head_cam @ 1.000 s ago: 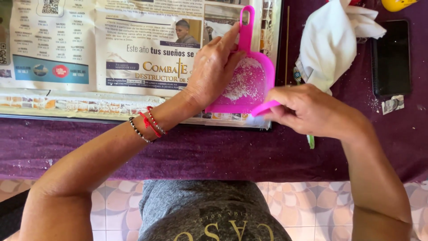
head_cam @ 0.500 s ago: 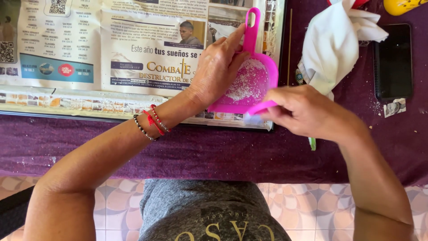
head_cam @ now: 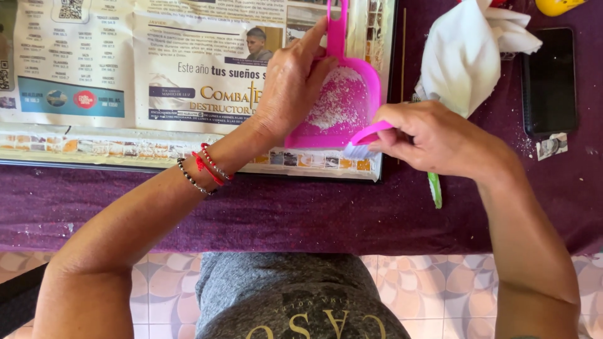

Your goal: Decorating the border of a picture frame with paste and fine white material

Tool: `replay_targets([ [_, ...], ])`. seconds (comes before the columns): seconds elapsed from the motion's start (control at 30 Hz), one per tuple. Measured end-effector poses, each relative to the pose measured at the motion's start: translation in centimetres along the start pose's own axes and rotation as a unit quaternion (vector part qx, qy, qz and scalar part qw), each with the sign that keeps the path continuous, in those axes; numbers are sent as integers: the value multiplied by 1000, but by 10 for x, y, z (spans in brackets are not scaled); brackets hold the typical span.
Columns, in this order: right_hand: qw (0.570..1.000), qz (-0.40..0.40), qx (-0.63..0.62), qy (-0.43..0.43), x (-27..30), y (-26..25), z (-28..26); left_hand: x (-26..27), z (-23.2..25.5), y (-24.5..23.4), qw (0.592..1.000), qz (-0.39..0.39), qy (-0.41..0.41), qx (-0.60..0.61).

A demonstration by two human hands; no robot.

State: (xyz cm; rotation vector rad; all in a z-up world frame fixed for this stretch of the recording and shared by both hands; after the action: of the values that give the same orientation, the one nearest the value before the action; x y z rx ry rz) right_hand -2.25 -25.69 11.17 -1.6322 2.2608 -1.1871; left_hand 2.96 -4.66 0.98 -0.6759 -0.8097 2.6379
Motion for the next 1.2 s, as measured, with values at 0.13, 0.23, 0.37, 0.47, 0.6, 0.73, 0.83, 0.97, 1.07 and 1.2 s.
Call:
replay_targets([
  [0.13, 994, 72, 55, -61, -12, 2, 10, -2, 1, -1, 1000, -11, 0, -5],
  [0.23, 996, 66, 28, -59, -8, -7, -2, -4, 3, -1, 1000, -21, 10, -13],
  [0.37, 995, -51, -70, -40, -8, 9, 13, -6, 1, 4, 999, -37, 0, -10],
  [0.47, 999, 47, 22, -17, -12, 0, 3, -5, 0, 5, 999, -28, 5, -16],
  [0.6, 997, 22, -66, -14, -10, -2, 3, -4, 0, 2, 999, -35, 9, -14],
  [0.73, 998, 63, -7, -24, -18, 5, 4, -5, -1, 4, 999, -36, 4, -17],
  [0.83, 994, 96, -18, -48, -14, 4, 2, -5, -3, 4, 999, -36, 1, -26],
  [0.97, 999, 16, -21, -47, -19, 11, -13, -5, -3, 4, 999, -41, -7, -22],
  [1.07, 989, 126, 39, -66, -19, 7, -10, -5, -6, 5, 998, -41, -7, -39],
  [1.2, 996, 68, 14, -58, -27, 19, -9, -5, -4, 4, 998, -42, -10, -33],
])
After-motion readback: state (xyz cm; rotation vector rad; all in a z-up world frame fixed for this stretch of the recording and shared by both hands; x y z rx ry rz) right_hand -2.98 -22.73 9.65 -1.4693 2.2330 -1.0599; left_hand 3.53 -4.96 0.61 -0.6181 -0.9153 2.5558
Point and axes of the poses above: each hand's wrist, its own x-axis away from the middle knuckle, its own y-axis out of the palm, z = x × y, the point moved 3 cm from there along -x, towards the middle knuckle, and after that the axes turned 15 degrees about -z, right-handed, at the moved point
